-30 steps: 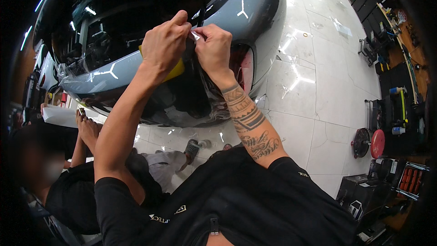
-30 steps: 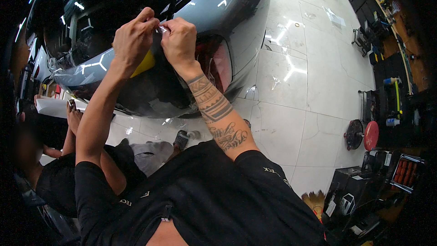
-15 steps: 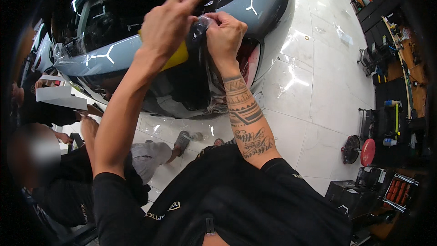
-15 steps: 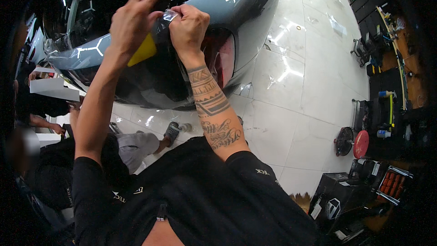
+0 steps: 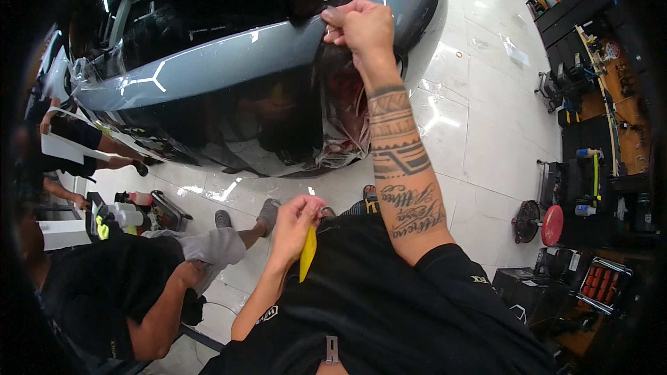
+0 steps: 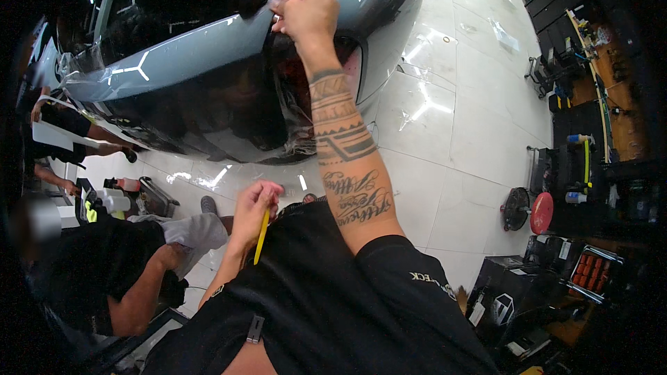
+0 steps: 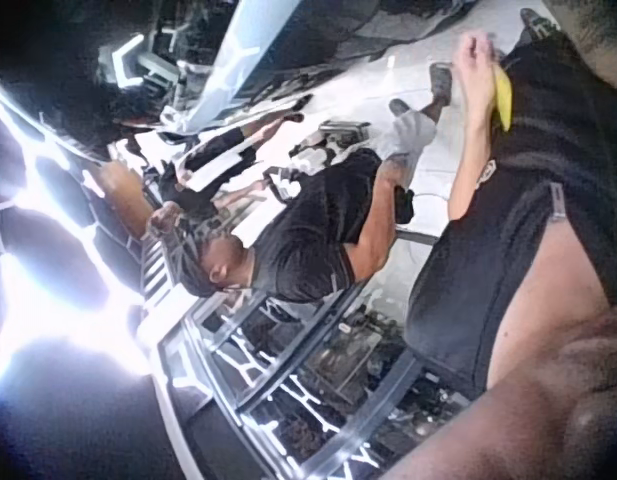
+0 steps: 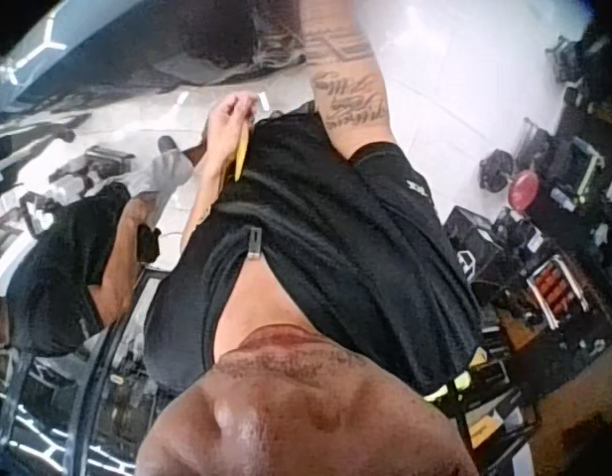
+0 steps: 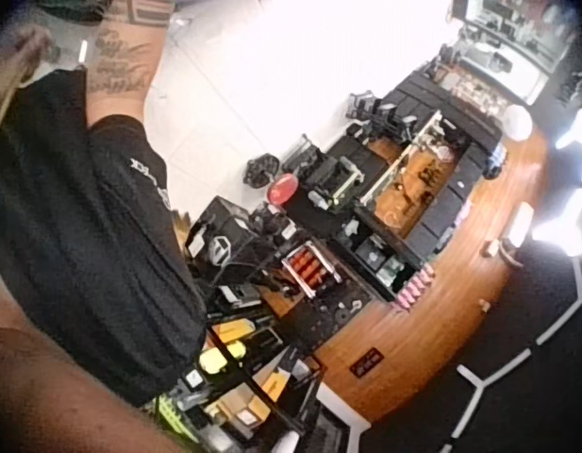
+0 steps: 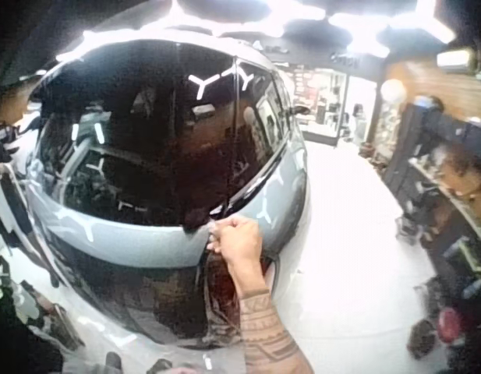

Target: The person applies a protective film to the rear bumper of a car using a yellow squeegee and a metal trim tool. They smooth the film, tuck edges into crevices, and trim excess material along the bumper's contours.

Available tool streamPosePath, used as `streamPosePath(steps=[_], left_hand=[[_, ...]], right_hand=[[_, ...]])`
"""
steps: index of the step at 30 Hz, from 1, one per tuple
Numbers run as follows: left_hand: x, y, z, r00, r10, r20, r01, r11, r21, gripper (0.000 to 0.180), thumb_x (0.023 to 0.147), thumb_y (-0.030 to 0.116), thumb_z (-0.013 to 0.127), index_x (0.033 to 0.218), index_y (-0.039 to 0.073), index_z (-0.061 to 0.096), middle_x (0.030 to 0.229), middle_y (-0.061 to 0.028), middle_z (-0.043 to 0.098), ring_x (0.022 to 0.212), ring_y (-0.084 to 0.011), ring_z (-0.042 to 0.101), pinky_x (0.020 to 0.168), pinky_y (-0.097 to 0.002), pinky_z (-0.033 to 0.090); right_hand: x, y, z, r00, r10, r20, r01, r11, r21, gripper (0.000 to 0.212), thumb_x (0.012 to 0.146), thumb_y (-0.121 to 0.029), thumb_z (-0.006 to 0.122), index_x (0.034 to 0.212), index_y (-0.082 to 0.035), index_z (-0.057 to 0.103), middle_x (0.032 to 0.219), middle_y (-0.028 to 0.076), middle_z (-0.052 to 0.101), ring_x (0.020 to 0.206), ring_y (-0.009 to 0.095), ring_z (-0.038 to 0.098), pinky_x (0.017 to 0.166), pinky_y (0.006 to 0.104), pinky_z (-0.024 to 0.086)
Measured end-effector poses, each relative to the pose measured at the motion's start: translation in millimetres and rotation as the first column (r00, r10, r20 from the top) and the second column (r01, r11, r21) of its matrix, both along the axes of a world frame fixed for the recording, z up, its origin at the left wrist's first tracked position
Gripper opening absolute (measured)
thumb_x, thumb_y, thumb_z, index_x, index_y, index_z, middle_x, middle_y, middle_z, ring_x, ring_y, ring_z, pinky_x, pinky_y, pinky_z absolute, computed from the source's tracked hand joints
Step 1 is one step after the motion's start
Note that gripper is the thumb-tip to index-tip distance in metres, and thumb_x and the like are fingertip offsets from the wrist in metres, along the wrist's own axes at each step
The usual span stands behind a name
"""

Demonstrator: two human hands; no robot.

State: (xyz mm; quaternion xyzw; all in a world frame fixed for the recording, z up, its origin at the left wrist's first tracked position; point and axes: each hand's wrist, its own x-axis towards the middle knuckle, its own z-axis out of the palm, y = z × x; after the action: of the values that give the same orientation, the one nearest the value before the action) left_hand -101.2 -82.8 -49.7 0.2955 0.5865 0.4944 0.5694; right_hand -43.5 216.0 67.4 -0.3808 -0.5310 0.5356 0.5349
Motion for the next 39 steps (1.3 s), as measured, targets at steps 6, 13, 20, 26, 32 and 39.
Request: streamPosePath(steps=[6,13,20,26,32,39], left_hand=[[-16,-34,-9,0.921,-0.373,0.113,0.339,0.91,0.24,0.076,0.086,0.07,0.053,0.122,0.003,0.05,0.121,-0.0097,0.046,0.115,-0.0199,0.045,0.102,-0.0336,0.032],[-46,-64,-45,0.725,-0.271,0.633,0.151,0.96,0.238,0.072,0.074,0.032,0.084,0.128,0.011,0.041,0.128,-0.0119,0.042,0.13,-0.0343,0.045,0.108,-0.0452,0.036],[-90,-57,-67,0.615,0.241,0.751,-0.368,0.93,0.003,0.038,0.085,0.027,0.075,0.112,0.01,0.055,0.103,-0.008,0.062,0.103,-0.032,0.064,0.09,-0.0498,0.054],[-126,75,136,0.299,0.379,-0.876,0.585,0.652,0.482,0.042,0.07,0.003,0.076,0.11,0.004,0.063,0.108,-0.0111,0.067,0.104,-0.0287,0.065,0.086,-0.0375,0.054],[-116,143,173,-0.264,0.401,-0.877,0.736,0.671,0.085,0.035,0.072,0.007,0.069,0.107,0.008,0.068,0.103,-0.0083,0.067,0.098,-0.0278,0.065,0.082,-0.0382,0.053],[-83,171,164,-0.365,0.412,-0.835,0.663,0.744,0.077,0.036,0.073,0.007,0.07,0.108,0.007,0.07,0.104,-0.0055,0.07,0.088,-0.02,0.066,0.067,-0.029,0.049]], right_hand=[[17,5,14,0.987,0.156,0.033,-0.152,0.983,-0.102,0.011,0.082,-0.005,0.073,0.078,0.001,0.065,0.068,0.011,0.067,0.053,0.016,0.066,0.045,0.018,0.045],[15,9,14,0.978,0.205,0.035,-0.2,0.974,-0.107,0.01,0.083,-0.003,0.071,0.079,0.004,0.065,0.067,0.012,0.068,0.05,0.018,0.067,0.043,0.0192,0.046],[17,12,12,0.971,0.218,0.1,-0.211,0.975,-0.074,0.013,0.085,-0.009,0.072,0.083,0.003,0.067,0.071,0.011,0.069,0.057,0.016,0.069,0.045,0.0175,0.045],[20,14,9,0.979,0.179,0.102,-0.176,0.984,-0.041,0.012,0.086,-0.008,0.07,0.083,0.004,0.068,0.07,0.011,0.069,0.055,0.016,0.069,0.045,0.0185,0.048],[13,16,8,0.979,0.201,0.024,-0.2,0.979,-0.041,0.012,0.084,-0.003,0.069,0.077,0.006,0.068,0.064,0.013,0.068,0.052,0.018,0.068,0.044,0.0237,0.052],[18,12,10,0.981,0.183,0.063,-0.18,0.983,-0.044,0.015,0.086,-0.006,0.068,0.078,0.006,0.069,0.064,0.013,0.068,0.052,0.016,0.067,0.048,0.0251,0.054]])
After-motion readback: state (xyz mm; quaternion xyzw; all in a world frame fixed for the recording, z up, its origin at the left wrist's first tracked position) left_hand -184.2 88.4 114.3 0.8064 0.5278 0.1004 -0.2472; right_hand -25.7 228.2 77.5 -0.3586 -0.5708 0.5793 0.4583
